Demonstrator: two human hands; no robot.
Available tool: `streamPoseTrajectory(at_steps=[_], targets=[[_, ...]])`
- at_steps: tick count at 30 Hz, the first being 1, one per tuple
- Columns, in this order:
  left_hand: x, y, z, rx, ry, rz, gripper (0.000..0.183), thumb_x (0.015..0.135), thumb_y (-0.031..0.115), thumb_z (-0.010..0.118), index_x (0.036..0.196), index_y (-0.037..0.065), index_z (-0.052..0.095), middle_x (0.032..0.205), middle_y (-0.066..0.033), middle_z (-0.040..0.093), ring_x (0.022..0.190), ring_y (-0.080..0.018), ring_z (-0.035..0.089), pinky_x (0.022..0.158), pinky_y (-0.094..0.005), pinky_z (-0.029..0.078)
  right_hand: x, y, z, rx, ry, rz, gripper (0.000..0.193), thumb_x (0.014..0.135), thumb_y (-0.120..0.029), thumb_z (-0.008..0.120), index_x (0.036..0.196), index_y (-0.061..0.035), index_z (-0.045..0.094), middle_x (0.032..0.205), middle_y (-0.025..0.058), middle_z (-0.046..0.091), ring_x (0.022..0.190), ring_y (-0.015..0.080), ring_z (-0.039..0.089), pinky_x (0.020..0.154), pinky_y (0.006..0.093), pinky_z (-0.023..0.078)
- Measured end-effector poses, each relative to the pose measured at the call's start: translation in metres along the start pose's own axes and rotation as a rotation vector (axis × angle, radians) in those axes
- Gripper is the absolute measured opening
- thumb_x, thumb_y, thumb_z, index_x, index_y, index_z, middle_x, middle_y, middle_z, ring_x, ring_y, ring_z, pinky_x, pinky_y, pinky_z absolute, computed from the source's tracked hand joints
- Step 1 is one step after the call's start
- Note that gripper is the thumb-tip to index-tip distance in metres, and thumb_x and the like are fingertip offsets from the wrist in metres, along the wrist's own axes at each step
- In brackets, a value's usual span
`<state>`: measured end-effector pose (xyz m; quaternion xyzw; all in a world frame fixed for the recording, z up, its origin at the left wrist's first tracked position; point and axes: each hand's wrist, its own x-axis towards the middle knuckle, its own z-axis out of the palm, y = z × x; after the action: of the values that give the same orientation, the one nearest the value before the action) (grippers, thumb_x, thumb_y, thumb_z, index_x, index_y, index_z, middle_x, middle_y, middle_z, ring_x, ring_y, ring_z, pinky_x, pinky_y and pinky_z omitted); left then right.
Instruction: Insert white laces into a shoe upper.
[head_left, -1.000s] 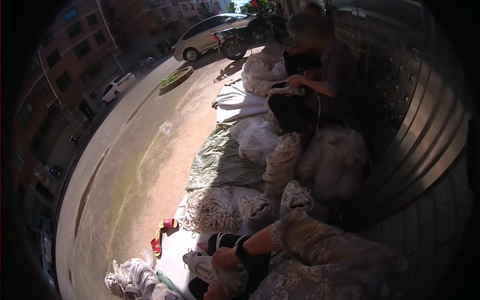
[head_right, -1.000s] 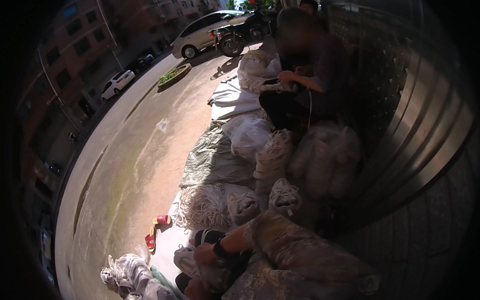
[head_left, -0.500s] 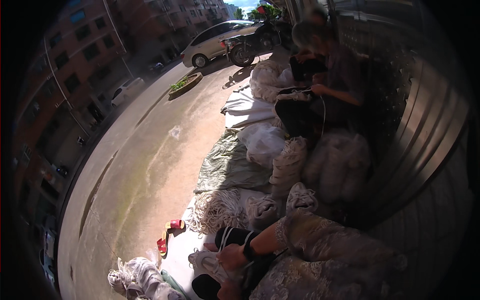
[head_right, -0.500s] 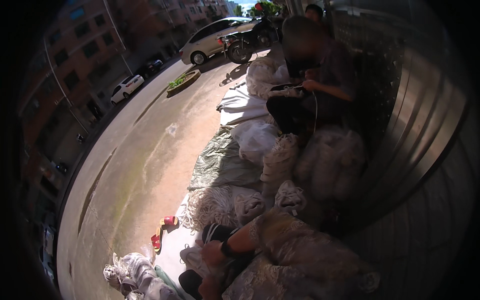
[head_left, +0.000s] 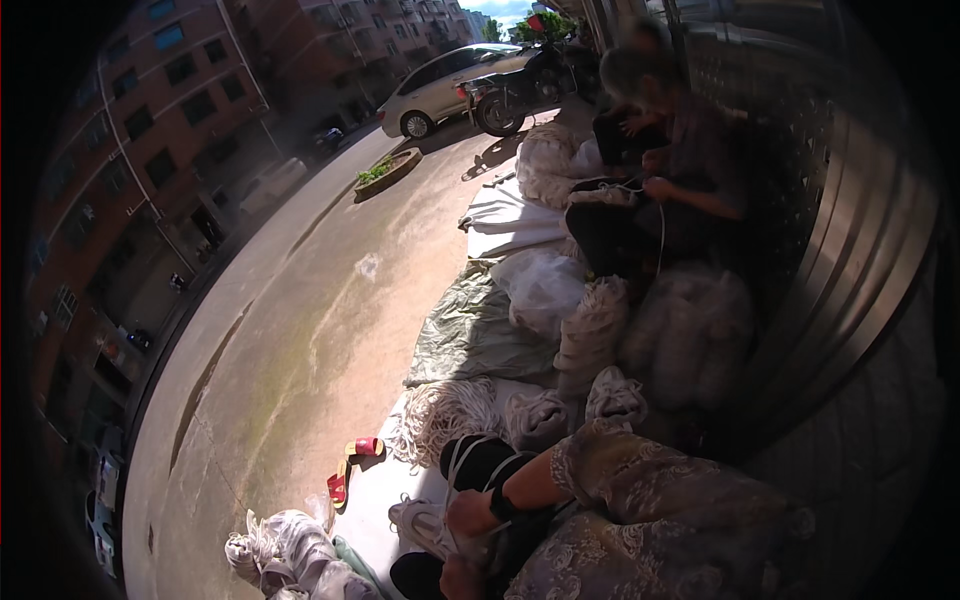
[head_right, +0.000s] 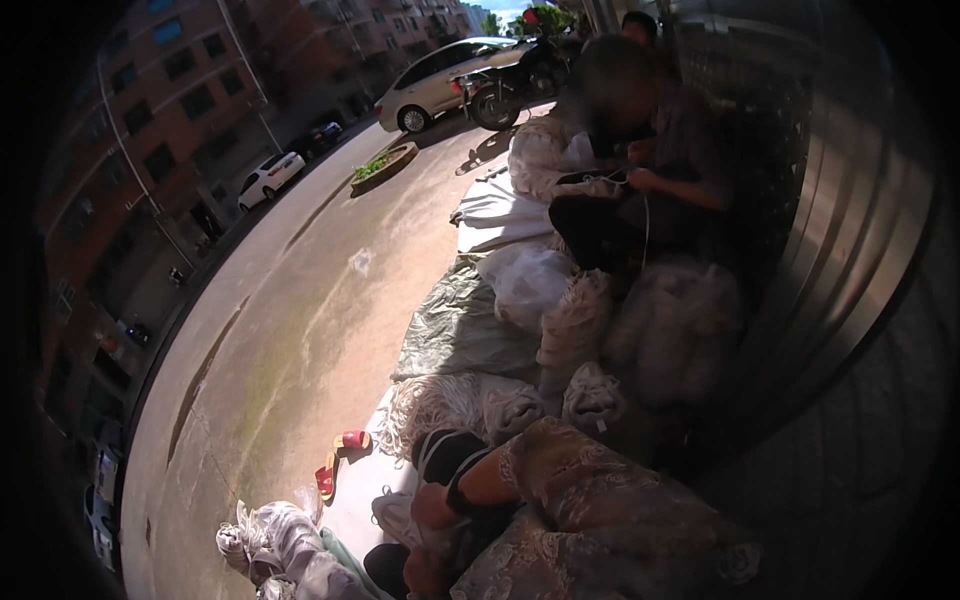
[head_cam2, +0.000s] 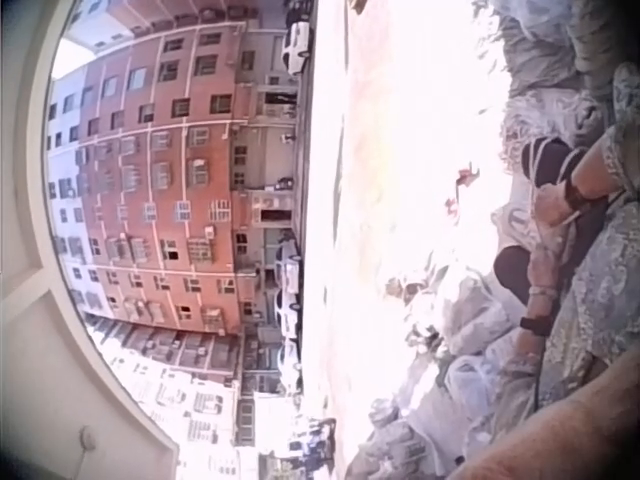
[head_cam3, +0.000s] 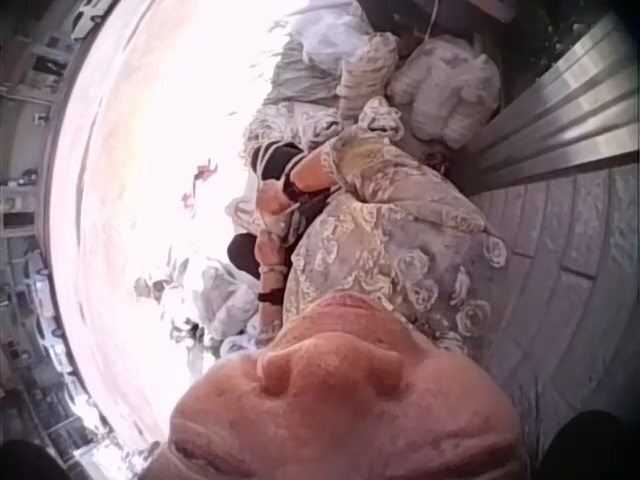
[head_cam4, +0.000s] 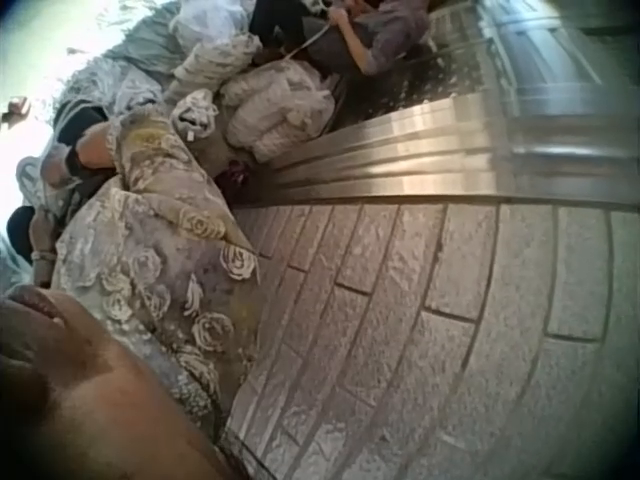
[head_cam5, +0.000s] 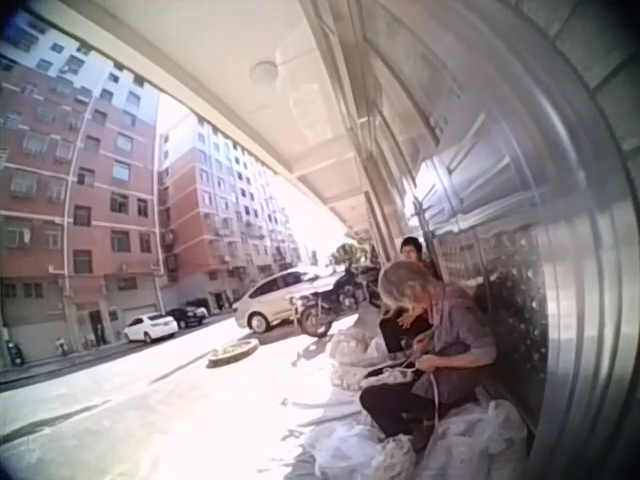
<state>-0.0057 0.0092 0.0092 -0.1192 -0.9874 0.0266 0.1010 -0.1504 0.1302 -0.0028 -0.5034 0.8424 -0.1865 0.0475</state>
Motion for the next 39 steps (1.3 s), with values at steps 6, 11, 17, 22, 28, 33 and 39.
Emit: streamPoseTrajectory(at_steps=[6, 11, 17, 22, 28, 33, 39], targets=[[0.000, -0.006, 0.015, 0.037, 0.073, 0.060, 0.011, 0.077, 0.016, 0.053, 0.071, 0.012, 0.062, 0.073, -0.0075, 0.055, 0.070, -0.0227, 0.057, 0.058, -0.0328, 0.047, 0.000, 0.004, 0.001, -0.006, 0.009, -0.001, 0.019, 0.068, -0.020, 0.057, 0.071, -0.0040, 0.068, 0.073, 0.0163, 0.065, 0.070, 0.0310, 0.066, 0.058, 0.0384, 0.052], [0.003, -0.021, 0.040, -0.003, -0.029, -0.010, 0.025, 0.077, 0.031, 0.057, 0.068, 0.008, 0.060, 0.068, -0.0097, 0.056, 0.066, -0.0275, 0.059, 0.055, -0.0394, 0.047, -0.004, -0.002, -0.018, -0.006, -0.011, -0.009, 0.021, 0.063, -0.024, 0.063, 0.069, -0.0036, 0.067, 0.070, 0.0163, 0.064, 0.069, 0.0304, 0.066, 0.055, 0.0361, 0.052], [0.002, -0.028, 0.046, -0.143, -0.095, -0.211, 0.032, 0.080, 0.037, 0.056, 0.073, 0.006, 0.060, 0.071, -0.0119, 0.058, 0.068, -0.0293, 0.061, 0.056, -0.0414, 0.048, -0.001, -0.001, -0.024, 0.039, -0.079, 0.002, 0.021, 0.063, -0.023, 0.065, 0.070, -0.0032, 0.067, 0.073, 0.0146, 0.065, 0.068, 0.0296, 0.066, 0.056, 0.0364, 0.052], [-0.001, -0.014, 0.022, -0.233, -0.031, -0.226, 0.042, 0.083, 0.048, 0.053, 0.073, 0.007, 0.057, 0.071, -0.0128, 0.059, 0.070, -0.0307, 0.060, 0.054, -0.0407, 0.048, -0.002, -0.014, -0.016, -0.081, 0.053, -0.191, 0.013, 0.066, -0.014, 0.061, 0.069, -0.0022, 0.067, 0.071, 0.0140, 0.064, 0.069, 0.0299, 0.065, 0.055, 0.0376, 0.052], [0.005, -0.006, 0.018, -0.221, -0.339, -0.438, 0.031, 0.079, 0.034, 0.057, 0.081, 0.003, 0.057, 0.078, -0.0208, 0.061, 0.074, -0.0394, 0.062, 0.066, -0.0492, 0.049, -0.003, -0.005, 0.013, 0.045, 0.006, -0.104, 0.015, 0.067, -0.018, 0.060, 0.068, -0.0033, 0.065, 0.072, 0.0143, 0.063, 0.067, 0.0278, 0.065, 0.052, 0.0367, 0.051], [0.010, -0.003, 0.003, -0.362, -0.124, -0.349, 0.011, 0.080, 0.016, 0.048, 0.082, 0.006, 0.052, 0.075, -0.0190, 0.058, 0.068, -0.0388, 0.059, 0.059, -0.0487, 0.047, -0.017, 0.015, -0.004, 0.027, 0.034, -0.053, 0.017, 0.074, -0.015, 0.051, 0.073, 0.0003, 0.058, 0.068, 0.0154, 0.061, 0.064, 0.0290, 0.065, 0.051, 0.0403, 0.050], [0.029, -0.017, -0.036, -0.479, 0.209, -0.283, 0.007, 0.075, 0.006, 0.052, 0.072, 0.000, 0.051, 0.081, -0.0161, 0.055, 0.069, -0.0322, 0.056, 0.062, -0.0377, 0.048, -0.019, 0.012, -0.013, 0.416, -0.027, 0.082, 0.025, 0.081, -0.025, 0.049, 0.081, -0.0003, 0.054, 0.077, 0.0230, 0.060, 0.078, 0.0389, 0.060, 0.073, 0.0472, 0.046]])
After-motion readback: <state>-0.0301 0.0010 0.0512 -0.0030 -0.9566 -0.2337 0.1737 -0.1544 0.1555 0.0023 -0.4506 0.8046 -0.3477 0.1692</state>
